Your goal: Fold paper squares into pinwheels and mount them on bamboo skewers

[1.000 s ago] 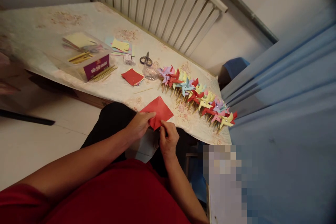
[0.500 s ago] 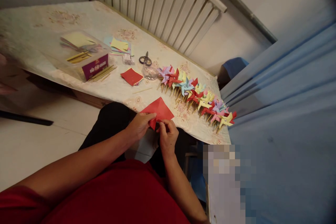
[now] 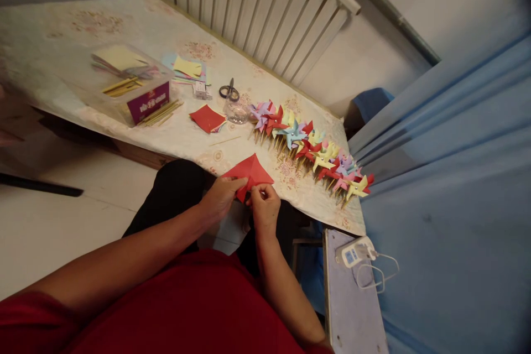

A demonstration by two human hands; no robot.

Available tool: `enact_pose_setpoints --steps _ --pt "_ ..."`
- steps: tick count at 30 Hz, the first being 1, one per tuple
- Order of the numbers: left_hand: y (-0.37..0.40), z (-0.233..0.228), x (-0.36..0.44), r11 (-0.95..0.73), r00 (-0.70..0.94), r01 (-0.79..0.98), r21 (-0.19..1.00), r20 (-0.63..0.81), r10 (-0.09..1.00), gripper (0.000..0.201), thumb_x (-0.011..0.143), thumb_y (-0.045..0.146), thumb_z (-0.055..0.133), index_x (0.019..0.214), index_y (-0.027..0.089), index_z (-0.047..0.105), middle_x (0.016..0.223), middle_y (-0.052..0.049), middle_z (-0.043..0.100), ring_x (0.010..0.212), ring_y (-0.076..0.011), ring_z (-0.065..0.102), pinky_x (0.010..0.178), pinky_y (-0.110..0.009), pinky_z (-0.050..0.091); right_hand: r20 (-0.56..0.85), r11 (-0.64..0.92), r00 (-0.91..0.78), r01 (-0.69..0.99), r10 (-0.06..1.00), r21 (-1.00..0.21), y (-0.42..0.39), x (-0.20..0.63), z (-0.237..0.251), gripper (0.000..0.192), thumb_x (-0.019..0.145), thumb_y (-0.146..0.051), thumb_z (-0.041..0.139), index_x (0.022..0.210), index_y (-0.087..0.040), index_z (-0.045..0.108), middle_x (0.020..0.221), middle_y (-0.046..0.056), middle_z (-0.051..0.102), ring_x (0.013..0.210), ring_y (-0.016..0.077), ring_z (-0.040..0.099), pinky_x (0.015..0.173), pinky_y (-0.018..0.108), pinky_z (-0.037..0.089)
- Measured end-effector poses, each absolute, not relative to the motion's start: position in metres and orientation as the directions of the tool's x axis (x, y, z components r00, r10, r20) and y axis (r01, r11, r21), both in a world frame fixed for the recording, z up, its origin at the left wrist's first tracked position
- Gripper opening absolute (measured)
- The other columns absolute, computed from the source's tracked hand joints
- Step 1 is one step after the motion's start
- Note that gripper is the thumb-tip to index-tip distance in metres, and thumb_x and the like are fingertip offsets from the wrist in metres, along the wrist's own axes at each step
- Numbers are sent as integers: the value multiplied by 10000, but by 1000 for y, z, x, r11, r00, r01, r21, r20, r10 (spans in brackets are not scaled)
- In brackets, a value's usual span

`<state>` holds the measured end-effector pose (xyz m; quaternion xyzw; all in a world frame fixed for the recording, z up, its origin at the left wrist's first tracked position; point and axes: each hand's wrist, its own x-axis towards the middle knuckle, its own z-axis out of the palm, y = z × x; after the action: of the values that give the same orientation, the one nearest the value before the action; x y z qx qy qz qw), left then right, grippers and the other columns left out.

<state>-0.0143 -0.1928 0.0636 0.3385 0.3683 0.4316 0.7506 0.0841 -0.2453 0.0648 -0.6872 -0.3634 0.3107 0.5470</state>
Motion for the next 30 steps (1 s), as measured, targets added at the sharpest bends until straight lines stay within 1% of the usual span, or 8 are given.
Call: enact_pose_setpoints --steps 4,8,11,17,21,24,30 --pt "-193 64 -15 432 353 -406 805 -298 887 254 604 321 733 512 190 536 503 51 522 512 -88 434 540 -240 360 -58 -157 546 136 836 -978 -244 85 64 167 731 -373 598 652 -230 561 465 -67 559 442 129 514 491 238 399" --pt "-194 64 -15 425 364 -409 807 -283 887 230 617 319 730 535 186 561 528 41 550 527 -95 460 550 -247 367 -63 -169 546 146 835 -975 -243 85 66 168 728 -373 596 644 -232 561 469 -65 559 447 129 513 497 239 401" --pt "-194 64 -15 421 370 -404 812 -276 887 233 629 313 719 528 189 550 521 42 539 520 -96 461 548 -251 368 -60 -177 542 166 838 -970 -243 86 65 177 734 -383 593 642 -235 560 479 -63 559 458 132 515 505 242 405" --pt "-194 60 -14 443 357 -421 792 -304 883 222 619 325 737 567 180 577 561 31 576 546 -104 485 553 -251 379 -54 -191 541 200 839 -961 -242 86 62 185 734 -386 589 627 -237 562 491 -59 557 465 133 507 514 247 409" --pt "-193 59 -13 453 346 -408 793 -325 880 229 608 309 737 545 183 557 530 41 542 520 -92 443 527 -248 345 -58 -198 546 201 836 -960 -241 86 62 188 730 -388 584 619 -239 556 484 -60 546 469 135 496 515 248 405" --pt "-193 57 -13 452 341 -400 798 -328 881 216 610 309 736 553 180 572 538 38 552 526 -93 446 526 -247 337 -44 -184 547 203 836 -962 -241 86 62 193 728 -388 583 611 -238 551 493 -59 545 481 134 491 523 248 404" --pt "-193 54 -12 474 339 -418 775 -351 873 210 603 328 762 625 172 623 601 27 609 580 -109 509 577 -248 389 -34 -189 564 218 825 -958 -241 87 61 200 731 -390 587 609 -234 555 508 -55 546 506 135 480 537 249 394"
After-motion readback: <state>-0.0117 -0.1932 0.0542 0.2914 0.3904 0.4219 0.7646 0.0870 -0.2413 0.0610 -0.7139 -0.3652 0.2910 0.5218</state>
